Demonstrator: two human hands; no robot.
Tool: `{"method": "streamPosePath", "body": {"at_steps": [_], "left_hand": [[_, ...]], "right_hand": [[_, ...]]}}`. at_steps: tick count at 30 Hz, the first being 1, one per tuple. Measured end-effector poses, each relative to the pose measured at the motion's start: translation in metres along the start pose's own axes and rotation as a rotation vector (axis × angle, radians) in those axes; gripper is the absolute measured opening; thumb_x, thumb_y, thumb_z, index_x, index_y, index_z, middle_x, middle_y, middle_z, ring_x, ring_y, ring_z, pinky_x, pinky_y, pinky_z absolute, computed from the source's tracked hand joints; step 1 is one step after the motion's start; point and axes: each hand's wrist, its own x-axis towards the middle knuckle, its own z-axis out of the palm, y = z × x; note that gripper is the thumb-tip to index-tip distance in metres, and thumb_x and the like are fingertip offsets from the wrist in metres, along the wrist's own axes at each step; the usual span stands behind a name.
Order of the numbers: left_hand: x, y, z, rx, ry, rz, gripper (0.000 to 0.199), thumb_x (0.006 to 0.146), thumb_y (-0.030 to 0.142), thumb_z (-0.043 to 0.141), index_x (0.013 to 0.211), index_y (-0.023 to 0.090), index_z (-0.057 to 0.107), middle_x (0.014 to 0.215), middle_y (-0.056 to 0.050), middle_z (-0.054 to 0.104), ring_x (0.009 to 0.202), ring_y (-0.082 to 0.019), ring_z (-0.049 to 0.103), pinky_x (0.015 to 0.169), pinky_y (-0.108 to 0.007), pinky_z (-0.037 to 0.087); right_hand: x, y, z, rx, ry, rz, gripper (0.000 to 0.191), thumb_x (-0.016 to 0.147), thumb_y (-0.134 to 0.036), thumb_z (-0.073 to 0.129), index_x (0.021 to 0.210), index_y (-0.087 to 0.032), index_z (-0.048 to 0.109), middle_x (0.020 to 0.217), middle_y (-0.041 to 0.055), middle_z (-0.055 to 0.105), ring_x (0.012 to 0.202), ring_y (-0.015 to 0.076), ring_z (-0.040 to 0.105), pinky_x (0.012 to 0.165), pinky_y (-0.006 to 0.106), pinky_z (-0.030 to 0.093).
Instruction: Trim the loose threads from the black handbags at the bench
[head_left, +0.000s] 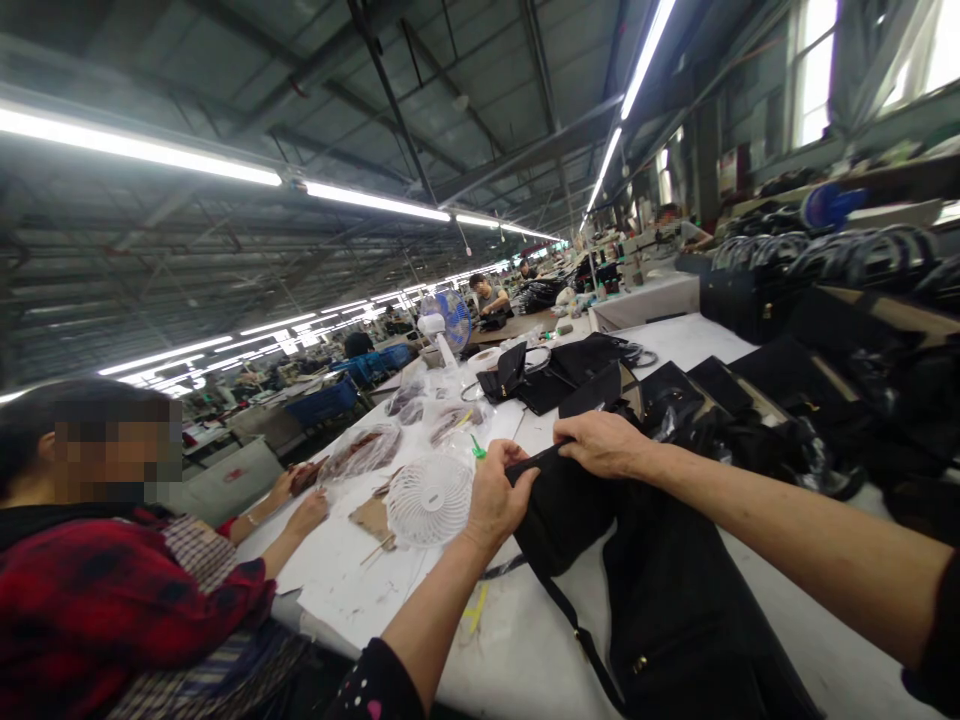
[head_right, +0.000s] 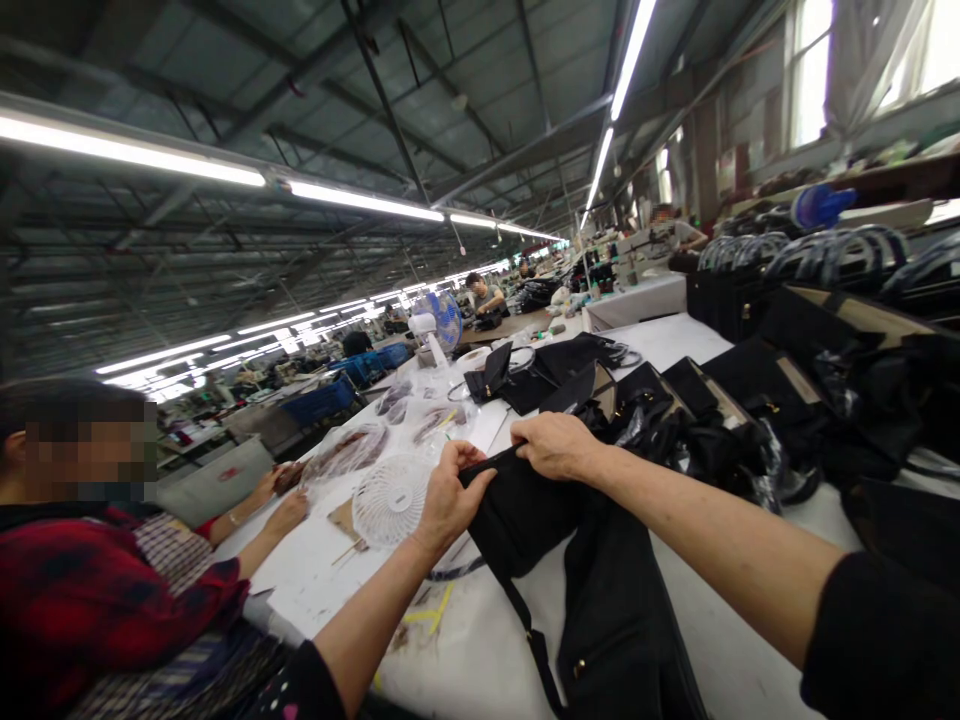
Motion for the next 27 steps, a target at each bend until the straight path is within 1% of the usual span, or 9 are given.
{"method": "streamPosePath", "body": {"at_steps": [3, 5, 8, 11, 15, 18, 24, 25, 27], "left_hand": [[0.004, -0.001, 0.0, -0.051, -0.036, -0.071, 0.037, 0.072, 0.018, 0.066, 0.103, 0.019, 0.047, 0.08, 0.001, 0.065, 0.074, -0.014, 0.063, 0.077, -0.029, 0.046], [0.007, -0.002, 0.0, -0.061, -0.038, -0.116, 0.039, 0.071, 0.018, 0.066, 0.104, 0.019, 0.046, 0.077, 0.002, 0.065, 0.072, -0.015, 0.063, 0.074, -0.028, 0.045], [0.008, -0.001, -0.001, -0.079, -0.042, -0.146, 0.04, 0.069, 0.018, 0.067, 0.104, 0.02, 0.046, 0.076, 0.003, 0.066, 0.07, -0.014, 0.063, 0.072, -0.028, 0.045], [0.007, 0.001, -0.002, -0.097, -0.044, -0.148, 0.037, 0.07, 0.017, 0.066, 0.101, 0.02, 0.047, 0.074, 0.004, 0.066, 0.07, -0.014, 0.063, 0.071, -0.027, 0.044], [0.006, -0.001, -0.002, -0.175, -0.064, -0.133, 0.034, 0.071, 0.015, 0.064, 0.101, 0.02, 0.048, 0.074, 0.003, 0.067, 0.071, -0.014, 0.063, 0.073, -0.027, 0.045], [0.007, -0.003, -0.002, -0.229, -0.086, -0.136, 0.038, 0.072, 0.014, 0.062, 0.106, 0.021, 0.047, 0.074, 0.004, 0.067, 0.071, -0.014, 0.064, 0.074, -0.027, 0.046], [0.005, 0.002, -0.004, -0.237, -0.076, -0.127, 0.044, 0.071, 0.017, 0.066, 0.11, 0.019, 0.044, 0.075, 0.002, 0.067, 0.074, -0.015, 0.064, 0.077, -0.028, 0.047], [0.005, 0.004, -0.005, -0.241, -0.088, -0.126, 0.045, 0.071, 0.017, 0.066, 0.111, 0.019, 0.044, 0.075, 0.002, 0.067, 0.075, -0.015, 0.064, 0.077, -0.028, 0.047], [0.005, 0.007, -0.01, -0.257, -0.151, -0.127, 0.048, 0.071, 0.013, 0.064, 0.114, 0.019, 0.043, 0.077, 0.001, 0.067, 0.076, -0.014, 0.064, 0.076, -0.027, 0.047]], "right_hand": [[0.001, -0.004, -0.002, -0.01, -0.008, 0.005, 0.018, 0.082, -0.034, 0.053, 0.094, -0.026, 0.064, 0.091, 0.003, 0.068, 0.086, 0.0201, 0.061, 0.067, 0.027, 0.036], [0.003, -0.008, -0.004, -0.014, -0.019, -0.003, 0.02, 0.081, -0.035, 0.053, 0.096, -0.027, 0.064, 0.091, 0.0032, 0.068, 0.087, 0.0207, 0.062, 0.067, 0.027, 0.037], [0.007, -0.014, -0.005, -0.012, -0.04, -0.05, 0.023, 0.08, -0.039, 0.055, 0.097, -0.028, 0.065, 0.091, 0.0031, 0.068, 0.086, 0.0211, 0.062, 0.066, 0.027, 0.037], [0.01, -0.02, -0.004, -0.014, -0.055, -0.062, 0.021, 0.079, -0.038, 0.054, 0.093, -0.027, 0.067, 0.088, 0.0036, 0.068, 0.084, 0.0205, 0.062, 0.064, 0.026, 0.037], [0.013, -0.023, -0.004, 0.025, -0.065, 0.006, 0.018, 0.076, -0.036, 0.056, 0.086, -0.027, 0.069, 0.082, 0.0025, 0.068, 0.078, 0.0184, 0.061, 0.059, 0.024, 0.035], [0.015, -0.023, -0.005, 0.037, -0.072, 0.034, 0.018, 0.075, -0.035, 0.055, 0.084, -0.026, 0.069, 0.081, 0.0022, 0.068, 0.075, 0.0176, 0.06, 0.057, 0.024, 0.033], [0.018, -0.027, -0.002, 0.086, -0.104, -0.099, 0.019, 0.076, -0.037, 0.056, 0.086, -0.028, 0.069, 0.077, -0.0002, 0.067, 0.071, 0.0153, 0.058, 0.056, 0.023, 0.032], [0.018, -0.028, -0.001, 0.076, -0.107, -0.101, 0.018, 0.076, -0.037, 0.057, 0.085, -0.028, 0.07, 0.076, -0.0002, 0.067, 0.07, 0.0153, 0.058, 0.056, 0.023, 0.031], [0.019, -0.029, 0.001, 0.046, -0.099, -0.079, 0.018, 0.076, -0.038, 0.058, 0.082, -0.027, 0.07, 0.073, 0.0003, 0.067, 0.07, 0.0157, 0.058, 0.055, 0.023, 0.031]]}}
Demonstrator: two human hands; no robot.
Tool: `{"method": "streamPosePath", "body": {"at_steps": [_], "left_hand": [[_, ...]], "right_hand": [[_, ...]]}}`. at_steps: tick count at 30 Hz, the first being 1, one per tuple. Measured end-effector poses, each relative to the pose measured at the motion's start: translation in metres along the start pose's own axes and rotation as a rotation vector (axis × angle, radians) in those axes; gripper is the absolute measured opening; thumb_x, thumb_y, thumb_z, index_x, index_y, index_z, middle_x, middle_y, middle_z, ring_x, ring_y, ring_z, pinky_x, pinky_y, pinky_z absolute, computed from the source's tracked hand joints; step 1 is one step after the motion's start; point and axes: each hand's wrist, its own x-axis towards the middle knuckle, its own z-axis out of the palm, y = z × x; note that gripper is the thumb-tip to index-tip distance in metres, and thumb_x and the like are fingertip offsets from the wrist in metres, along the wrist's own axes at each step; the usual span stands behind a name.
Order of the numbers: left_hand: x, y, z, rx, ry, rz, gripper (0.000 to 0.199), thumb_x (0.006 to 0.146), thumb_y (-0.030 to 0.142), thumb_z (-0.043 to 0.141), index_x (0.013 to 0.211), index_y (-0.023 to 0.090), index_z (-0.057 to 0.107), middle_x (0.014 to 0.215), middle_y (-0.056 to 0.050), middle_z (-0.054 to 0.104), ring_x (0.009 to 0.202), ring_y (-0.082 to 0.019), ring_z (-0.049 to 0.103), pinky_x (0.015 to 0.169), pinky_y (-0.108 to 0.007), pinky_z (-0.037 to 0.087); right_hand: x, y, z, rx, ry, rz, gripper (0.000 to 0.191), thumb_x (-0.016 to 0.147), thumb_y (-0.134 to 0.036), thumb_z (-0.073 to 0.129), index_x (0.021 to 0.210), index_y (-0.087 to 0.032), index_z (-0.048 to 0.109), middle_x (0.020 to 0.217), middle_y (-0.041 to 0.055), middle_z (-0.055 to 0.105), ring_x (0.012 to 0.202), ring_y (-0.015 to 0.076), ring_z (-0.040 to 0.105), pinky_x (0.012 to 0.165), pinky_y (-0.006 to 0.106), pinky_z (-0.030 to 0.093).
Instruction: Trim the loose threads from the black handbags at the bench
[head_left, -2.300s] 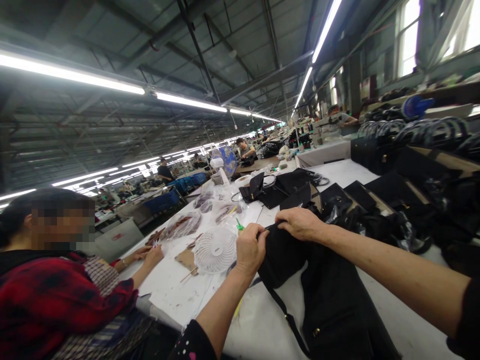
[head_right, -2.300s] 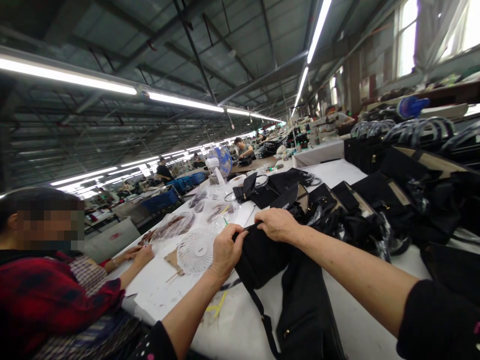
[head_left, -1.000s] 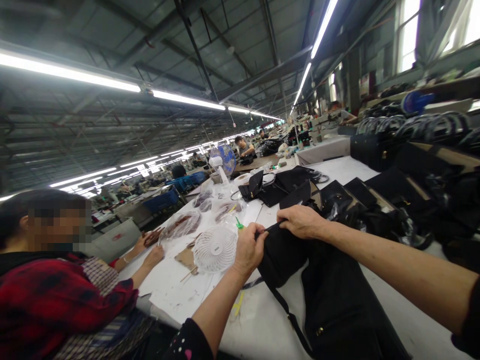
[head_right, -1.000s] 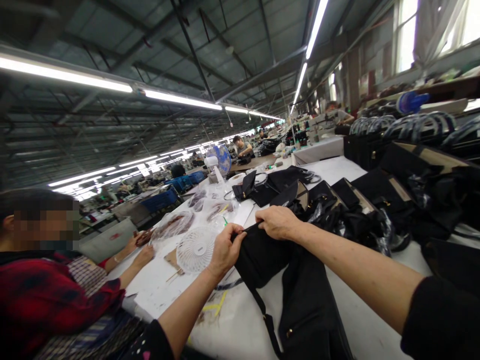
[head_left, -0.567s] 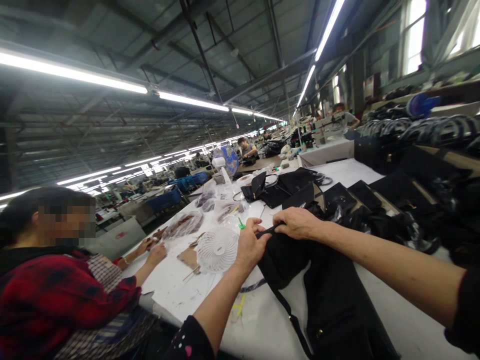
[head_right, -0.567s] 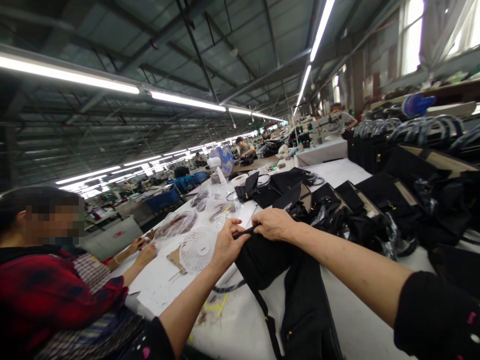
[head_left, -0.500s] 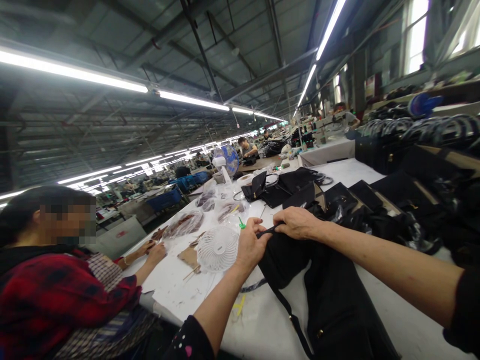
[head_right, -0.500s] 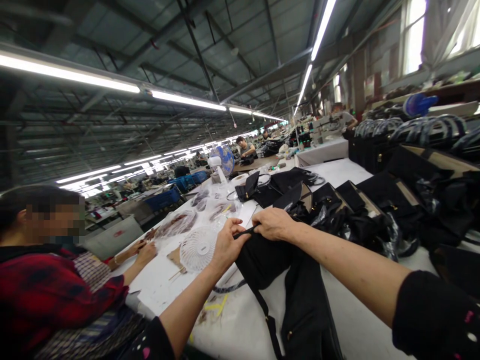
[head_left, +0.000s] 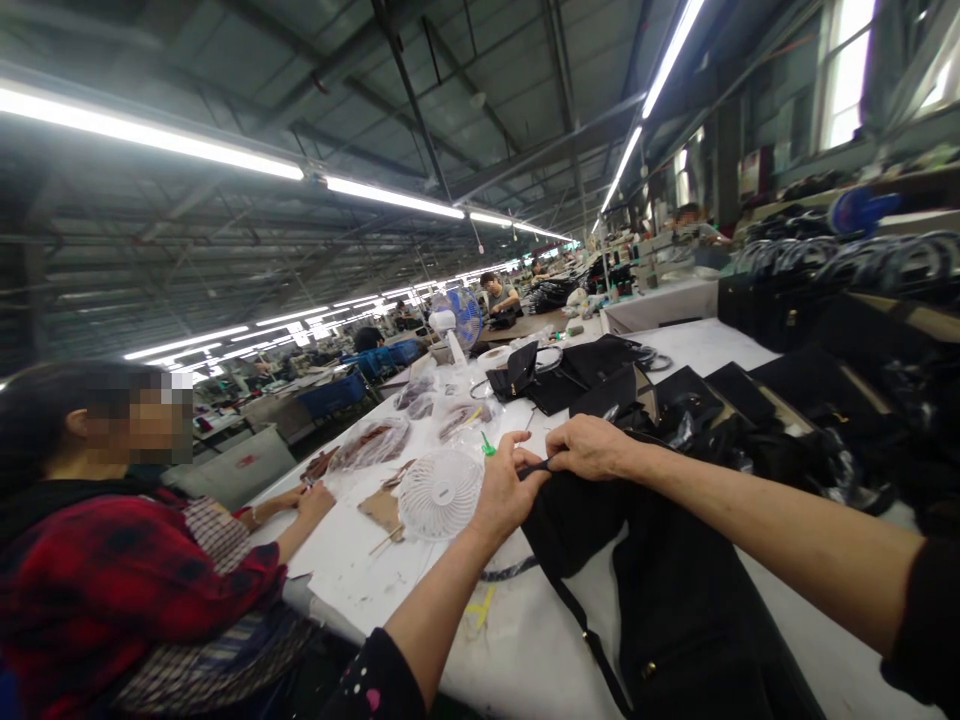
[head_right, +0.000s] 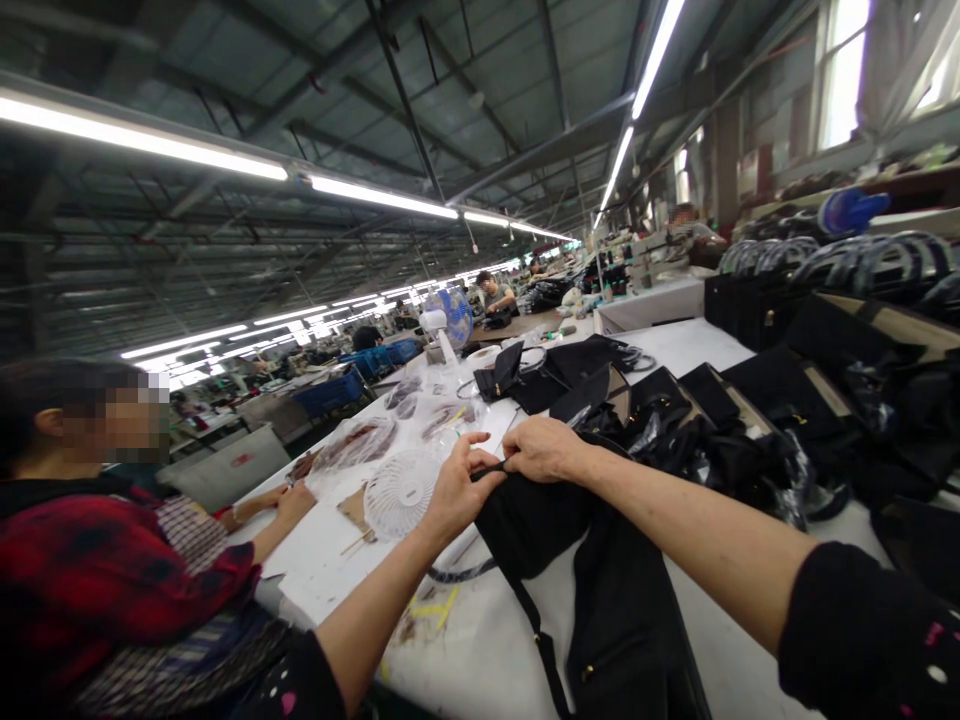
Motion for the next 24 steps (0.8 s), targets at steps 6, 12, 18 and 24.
{"method": "streamPosePath", "body": {"at_steps": [6, 12, 18, 24], "left_hand": [[-0.001, 0.0, -0.02, -0.012, -0.181, -0.012, 0.05, 0.067, 0.002, 0.055, 0.113, 0.019, 0.048, 0.093, -0.003, 0.067, 0.085, -0.014, 0.063, 0.072, -0.024, 0.047], [-0.004, 0.0, -0.026, 0.115, -0.138, -0.111, 0.025, 0.07, 0.015, 0.061, 0.095, 0.018, 0.062, 0.083, -0.002, 0.067, 0.072, -0.013, 0.061, 0.064, -0.022, 0.046], [-0.004, 0.006, -0.016, 0.387, -0.073, -0.01, 0.019, 0.08, 0.033, 0.055, 0.073, 0.021, 0.068, 0.066, 0.001, 0.066, 0.067, -0.015, 0.06, 0.063, -0.024, 0.043], [-0.002, 0.013, -0.013, 0.601, -0.06, -0.02, 0.028, 0.085, 0.036, 0.048, 0.071, 0.022, 0.068, 0.065, -0.001, 0.066, 0.068, -0.017, 0.061, 0.063, -0.025, 0.041]], "right_hand": [[0.004, 0.009, -0.008, 0.045, 0.004, 0.02, 0.029, 0.085, -0.038, 0.045, 0.081, -0.023, 0.07, 0.075, 0.0024, 0.067, 0.072, 0.0159, 0.06, 0.058, 0.023, 0.034], [-0.009, 0.046, -0.019, 0.217, 0.166, 0.033, 0.028, 0.087, -0.036, 0.041, 0.092, -0.022, 0.065, 0.083, 0.0005, 0.069, 0.079, 0.0158, 0.062, 0.073, 0.024, 0.041], [-0.043, 0.073, -0.019, 0.38, 0.248, 0.149, 0.027, 0.085, -0.037, 0.045, 0.095, -0.02, 0.064, 0.084, 0.0018, 0.07, 0.079, 0.0165, 0.064, 0.075, 0.025, 0.046], [-0.09, 0.078, -0.01, 0.57, 0.378, 0.282, 0.03, 0.083, -0.039, 0.048, 0.103, -0.021, 0.061, 0.095, 0.0031, 0.07, 0.087, 0.0187, 0.064, 0.083, 0.029, 0.048]]}}
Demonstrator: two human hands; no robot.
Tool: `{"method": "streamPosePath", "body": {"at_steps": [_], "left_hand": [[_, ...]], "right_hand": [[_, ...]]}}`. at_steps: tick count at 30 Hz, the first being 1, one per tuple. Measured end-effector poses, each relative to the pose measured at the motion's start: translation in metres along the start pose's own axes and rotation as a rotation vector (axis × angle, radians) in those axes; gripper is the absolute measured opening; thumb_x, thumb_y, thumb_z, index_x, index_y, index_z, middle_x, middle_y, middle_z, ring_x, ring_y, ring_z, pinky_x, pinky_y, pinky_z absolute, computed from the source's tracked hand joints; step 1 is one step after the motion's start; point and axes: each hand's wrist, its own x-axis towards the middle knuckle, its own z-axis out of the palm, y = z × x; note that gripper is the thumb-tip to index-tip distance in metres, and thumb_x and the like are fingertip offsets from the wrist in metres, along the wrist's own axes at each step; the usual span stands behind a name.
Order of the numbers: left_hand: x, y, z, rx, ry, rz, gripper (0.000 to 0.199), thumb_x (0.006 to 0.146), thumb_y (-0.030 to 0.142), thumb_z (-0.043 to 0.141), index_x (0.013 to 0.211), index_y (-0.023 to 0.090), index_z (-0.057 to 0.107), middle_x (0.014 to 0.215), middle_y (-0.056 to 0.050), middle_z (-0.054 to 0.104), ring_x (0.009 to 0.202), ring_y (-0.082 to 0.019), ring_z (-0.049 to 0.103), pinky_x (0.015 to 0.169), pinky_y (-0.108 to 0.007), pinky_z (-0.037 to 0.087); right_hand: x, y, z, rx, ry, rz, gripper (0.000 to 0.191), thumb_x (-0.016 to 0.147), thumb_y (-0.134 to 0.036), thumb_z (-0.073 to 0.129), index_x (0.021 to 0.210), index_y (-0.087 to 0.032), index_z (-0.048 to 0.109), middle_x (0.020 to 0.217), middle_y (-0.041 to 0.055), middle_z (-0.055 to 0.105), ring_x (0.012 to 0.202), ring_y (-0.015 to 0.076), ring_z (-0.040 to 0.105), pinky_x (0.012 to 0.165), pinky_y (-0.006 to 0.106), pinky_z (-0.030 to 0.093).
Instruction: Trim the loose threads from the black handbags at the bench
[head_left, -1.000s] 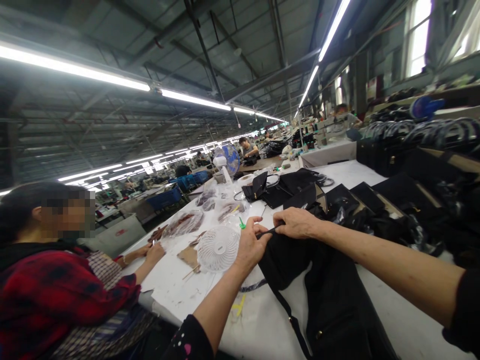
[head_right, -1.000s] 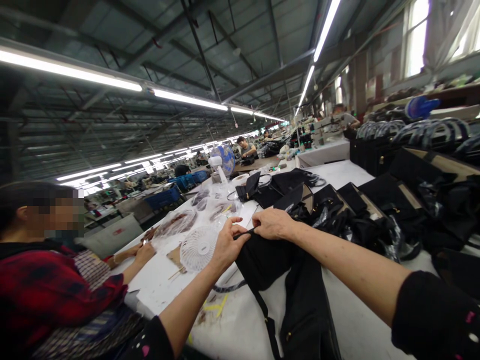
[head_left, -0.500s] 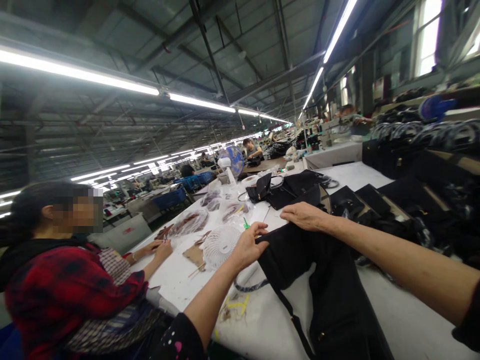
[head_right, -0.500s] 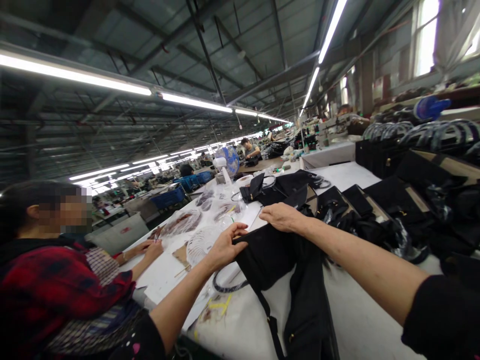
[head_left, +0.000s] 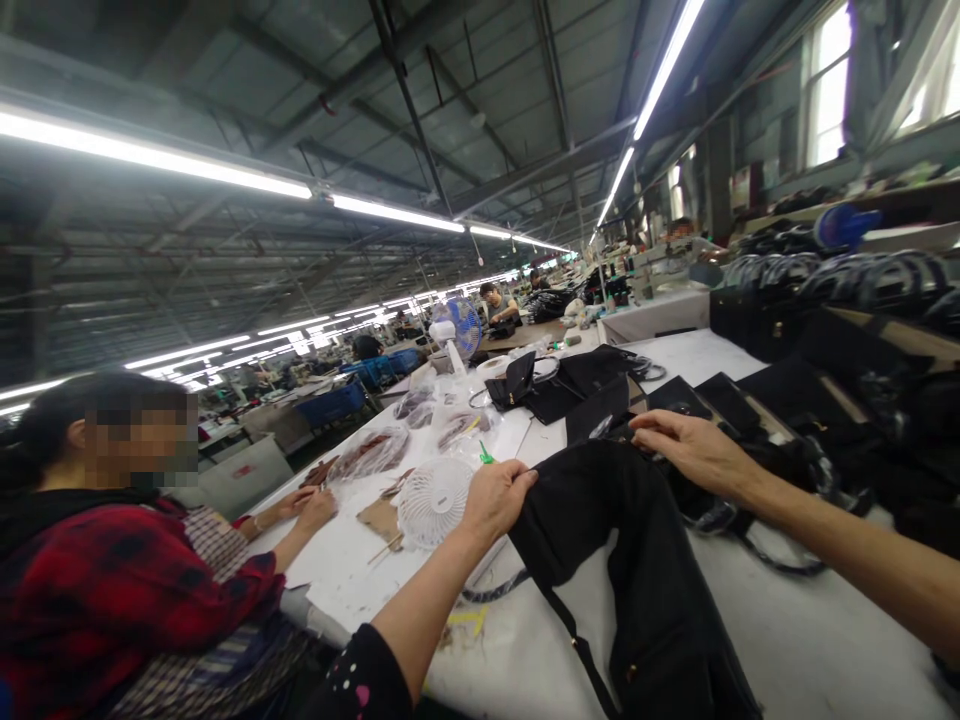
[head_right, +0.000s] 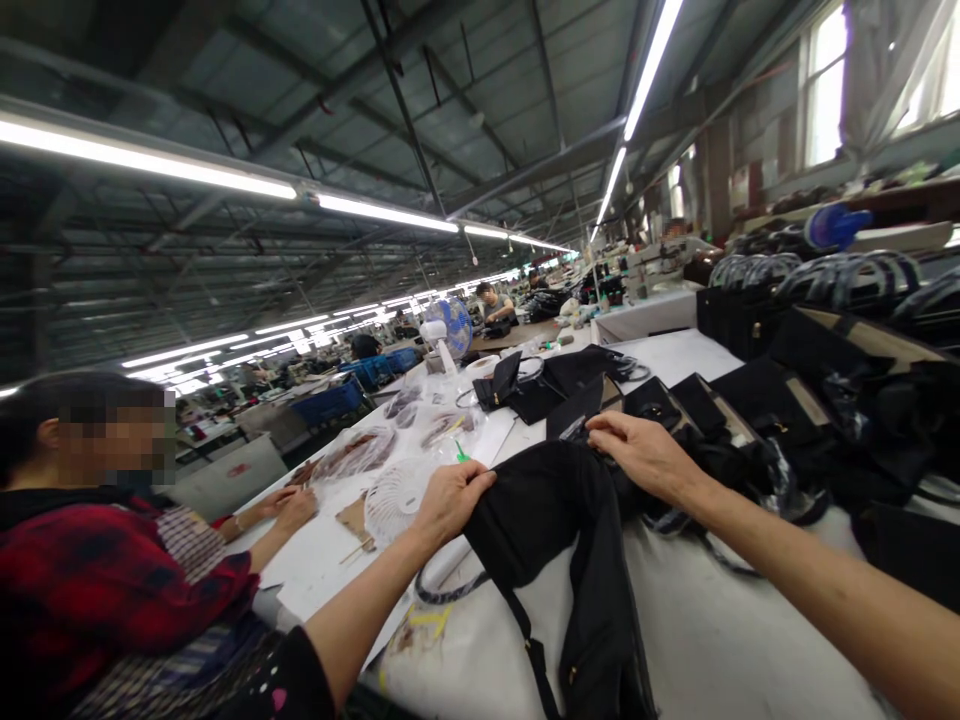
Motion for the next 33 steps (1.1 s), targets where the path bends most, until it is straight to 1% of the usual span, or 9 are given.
{"method": "streamPosePath", "body": {"at_steps": [6, 11, 15, 19, 22, 25, 27, 29, 33], "left_hand": [[0.015, 0.019, -0.004, 0.175, -0.072, 0.047, 0.034, 0.082, 0.051, 0.052, 0.096, 0.024, 0.066, 0.09, -0.005, 0.07, 0.082, -0.02, 0.063, 0.072, -0.028, 0.043], [0.023, 0.036, 0.005, 0.337, -0.113, 0.034, 0.038, 0.088, 0.047, 0.041, 0.086, 0.02, 0.068, 0.086, -0.009, 0.069, 0.087, -0.023, 0.063, 0.078, -0.031, 0.044], [0.026, 0.044, 0.004, 0.38, -0.115, 0.033, 0.036, 0.086, 0.045, 0.043, 0.081, 0.018, 0.067, 0.081, -0.011, 0.068, 0.083, -0.025, 0.063, 0.075, -0.033, 0.044], [0.026, 0.058, -0.007, 0.29, -0.116, 0.004, 0.031, 0.082, 0.042, 0.048, 0.075, 0.018, 0.066, 0.079, -0.009, 0.068, 0.076, -0.023, 0.062, 0.068, -0.031, 0.043], [0.022, 0.07, -0.011, 0.203, -0.098, -0.039, 0.028, 0.08, 0.039, 0.048, 0.072, 0.018, 0.065, 0.076, -0.007, 0.067, 0.072, -0.02, 0.061, 0.064, -0.028, 0.041], [0.015, 0.072, -0.01, 0.134, -0.19, -0.065, 0.022, 0.077, 0.033, 0.05, 0.066, 0.017, 0.061, 0.07, -0.005, 0.065, 0.068, -0.018, 0.06, 0.06, -0.026, 0.04], [0.012, 0.067, -0.008, 0.153, -0.234, -0.089, 0.017, 0.075, 0.03, 0.051, 0.069, 0.017, 0.06, 0.07, -0.005, 0.065, 0.068, -0.019, 0.06, 0.059, -0.026, 0.04], [0.013, 0.059, -0.007, 0.207, -0.225, -0.108, 0.015, 0.072, 0.027, 0.053, 0.081, 0.018, 0.06, 0.076, -0.005, 0.066, 0.073, -0.022, 0.061, 0.064, -0.028, 0.043], [0.028, 0.047, -0.005, 0.154, -0.236, 0.038, 0.045, 0.068, 0.018, 0.057, 0.113, 0.021, 0.054, 0.103, -0.007, 0.066, 0.094, -0.024, 0.061, 0.081, -0.032, 0.045]], "right_hand": [[-0.027, 0.002, -0.01, 0.103, 0.052, 0.067, 0.036, 0.081, -0.046, 0.053, 0.106, -0.022, 0.062, 0.097, 0.0028, 0.07, 0.091, 0.0211, 0.064, 0.087, 0.033, 0.047], [-0.046, -0.01, -0.024, 0.192, 0.078, 0.097, 0.041, 0.079, -0.051, 0.058, 0.107, -0.021, 0.063, 0.1, 0.0047, 0.07, 0.093, 0.022, 0.064, 0.085, 0.032, 0.048], [-0.083, -0.019, -0.028, 0.213, 0.089, 0.182, 0.045, 0.078, -0.054, 0.057, 0.111, -0.022, 0.061, 0.103, 0.0059, 0.069, 0.097, 0.024, 0.063, 0.087, 0.032, 0.049], [-0.129, -0.032, -0.017, 0.22, 0.031, 0.243, 0.055, 0.082, -0.056, 0.05, 0.129, -0.028, 0.047, 0.122, 0.0079, 0.06, 0.11, 0.0264, 0.057, 0.085, 0.033, 0.052], [-0.145, -0.043, -0.007, 0.179, -0.031, 0.252, 0.07, 0.079, -0.05, 0.054, 0.142, -0.031, 0.028, 0.136, 0.0095, 0.048, 0.116, 0.0278, 0.053, 0.084, 0.033, 0.054], [-0.139, -0.045, -0.007, 0.047, -0.02, 0.24, 0.081, 0.073, -0.038, 0.06, 0.144, -0.027, 0.022, 0.14, 0.0108, 0.043, 0.12, 0.0288, 0.05, 0.091, 0.035, 0.051], [-0.127, -0.038, -0.013, -0.014, -0.041, 0.23, 0.074, 0.074, -0.031, 0.055, 0.142, -0.024, 0.026, 0.134, 0.0102, 0.05, 0.118, 0.0272, 0.051, 0.096, 0.037, 0.046], [-0.114, -0.029, -0.02, -0.032, -0.115, 0.231, 0.064, 0.076, -0.025, 0.049, 0.139, -0.024, 0.033, 0.126, 0.0084, 0.057, 0.114, 0.0253, 0.055, 0.096, 0.037, 0.046], [-0.089, -0.017, -0.031, -0.075, -0.189, 0.172, 0.055, 0.076, -0.02, 0.049, 0.131, -0.025, 0.045, 0.127, 0.0053, 0.057, 0.118, 0.0245, 0.051, 0.099, 0.035, 0.042]]}}
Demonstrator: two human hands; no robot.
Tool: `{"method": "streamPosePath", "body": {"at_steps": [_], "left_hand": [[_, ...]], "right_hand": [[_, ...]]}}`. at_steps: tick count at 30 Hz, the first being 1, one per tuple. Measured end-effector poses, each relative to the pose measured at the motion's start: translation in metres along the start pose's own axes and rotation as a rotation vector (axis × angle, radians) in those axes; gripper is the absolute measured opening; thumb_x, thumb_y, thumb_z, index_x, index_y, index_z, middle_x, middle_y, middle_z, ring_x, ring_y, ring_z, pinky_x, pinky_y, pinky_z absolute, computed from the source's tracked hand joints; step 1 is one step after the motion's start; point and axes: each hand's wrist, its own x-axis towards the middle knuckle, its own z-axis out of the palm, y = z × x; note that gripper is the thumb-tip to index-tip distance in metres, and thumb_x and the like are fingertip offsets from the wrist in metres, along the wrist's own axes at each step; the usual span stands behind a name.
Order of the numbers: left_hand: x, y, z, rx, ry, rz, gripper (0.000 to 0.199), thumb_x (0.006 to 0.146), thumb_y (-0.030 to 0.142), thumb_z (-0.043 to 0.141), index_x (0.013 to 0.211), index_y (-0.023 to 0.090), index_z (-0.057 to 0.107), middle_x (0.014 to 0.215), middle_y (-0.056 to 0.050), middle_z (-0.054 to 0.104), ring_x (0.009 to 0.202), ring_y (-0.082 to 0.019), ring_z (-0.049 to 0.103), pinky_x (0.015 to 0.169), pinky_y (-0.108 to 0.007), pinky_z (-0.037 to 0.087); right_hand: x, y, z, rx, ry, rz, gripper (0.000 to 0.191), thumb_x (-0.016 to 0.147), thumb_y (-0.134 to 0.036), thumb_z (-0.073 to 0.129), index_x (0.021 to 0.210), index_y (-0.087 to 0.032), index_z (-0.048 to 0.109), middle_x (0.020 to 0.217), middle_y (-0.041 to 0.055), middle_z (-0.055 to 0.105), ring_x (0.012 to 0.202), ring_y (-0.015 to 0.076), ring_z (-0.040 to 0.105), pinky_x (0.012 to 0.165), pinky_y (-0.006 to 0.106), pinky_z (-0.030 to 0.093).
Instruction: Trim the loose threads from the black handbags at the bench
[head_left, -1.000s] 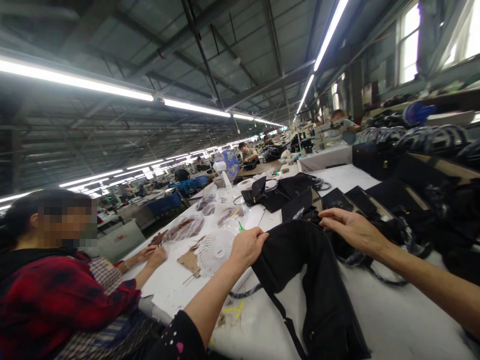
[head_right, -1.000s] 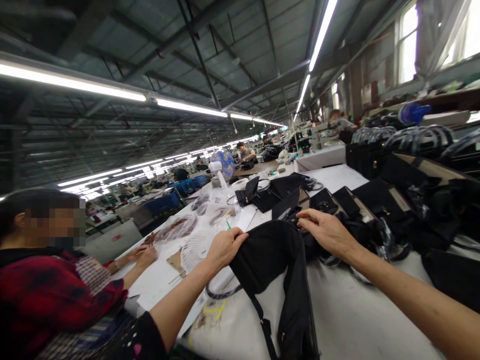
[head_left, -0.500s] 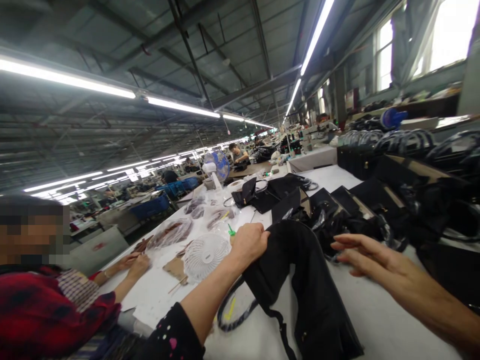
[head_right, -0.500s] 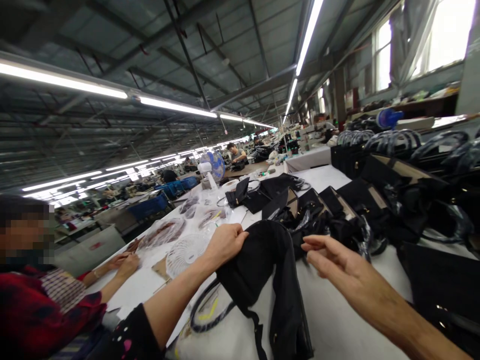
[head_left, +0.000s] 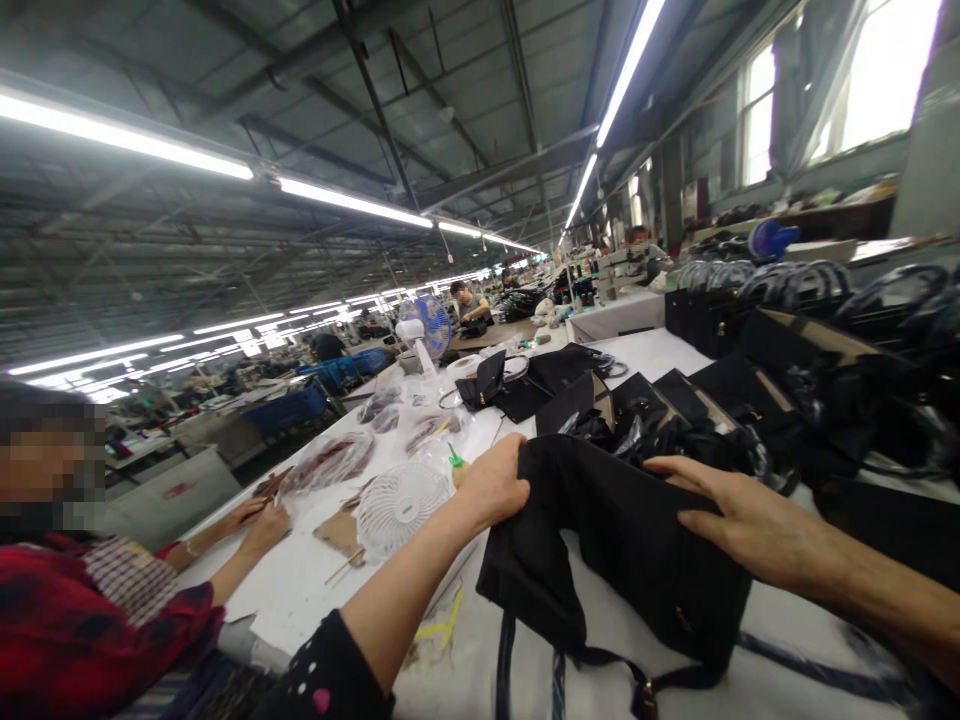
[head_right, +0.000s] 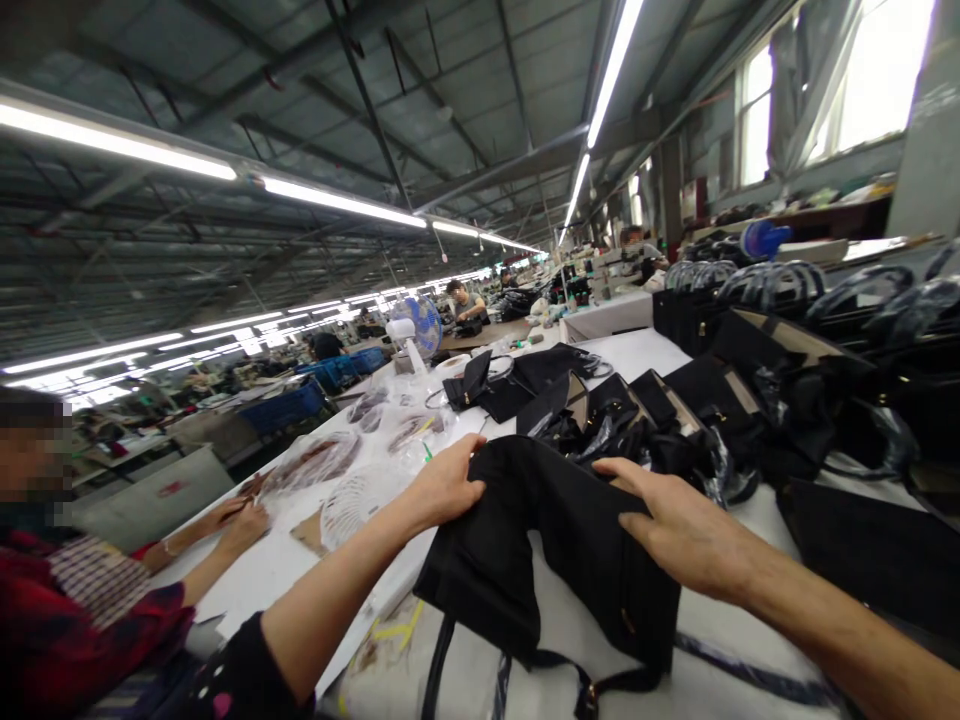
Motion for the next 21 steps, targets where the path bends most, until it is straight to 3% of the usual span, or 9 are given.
{"method": "streamPosePath", "body": {"at_steps": [3, 8, 15, 21], "left_hand": [[0.019, -0.005, 0.002, -0.095, -0.005, 0.151, 0.045, 0.07, 0.018, 0.057, 0.115, 0.022, 0.055, 0.11, -0.006, 0.064, 0.101, -0.022, 0.059, 0.087, -0.031, 0.044], [0.042, -0.009, 0.008, -0.253, -0.045, 0.31, 0.027, 0.08, 0.026, 0.052, 0.103, 0.022, 0.066, 0.099, -0.001, 0.068, 0.092, -0.017, 0.061, 0.083, -0.025, 0.045], [0.037, -0.01, 0.007, -0.119, -0.051, 0.245, 0.024, 0.081, 0.032, 0.052, 0.091, 0.022, 0.071, 0.082, -0.001, 0.07, 0.078, -0.016, 0.06, 0.072, -0.024, 0.043], [0.033, -0.007, 0.006, -0.237, -0.044, 0.3, 0.025, 0.078, 0.034, 0.056, 0.097, 0.025, 0.07, 0.091, 0.001, 0.07, 0.084, -0.015, 0.06, 0.073, -0.022, 0.043]], "right_hand": [[0.014, -0.002, -0.004, -0.014, -0.004, -0.032, 0.047, 0.075, -0.02, 0.05, 0.122, -0.023, 0.053, 0.124, 0.0038, 0.06, 0.116, 0.0239, 0.052, 0.101, 0.035, 0.039], [0.022, -0.003, -0.007, 0.033, -0.047, -0.034, 0.04, 0.075, -0.024, 0.052, 0.114, -0.022, 0.061, 0.114, 0.003, 0.065, 0.104, 0.0234, 0.06, 0.093, 0.032, 0.045], [0.022, -0.001, -0.007, 0.004, -0.058, -0.045, 0.038, 0.076, -0.026, 0.052, 0.113, -0.022, 0.061, 0.108, 0.0025, 0.067, 0.1, 0.0232, 0.061, 0.09, 0.032, 0.046], [0.022, -0.009, -0.004, 0.002, -0.068, -0.041, 0.034, 0.077, -0.028, 0.051, 0.109, -0.024, 0.063, 0.105, 0.0002, 0.068, 0.099, 0.0225, 0.061, 0.089, 0.032, 0.047]]}}
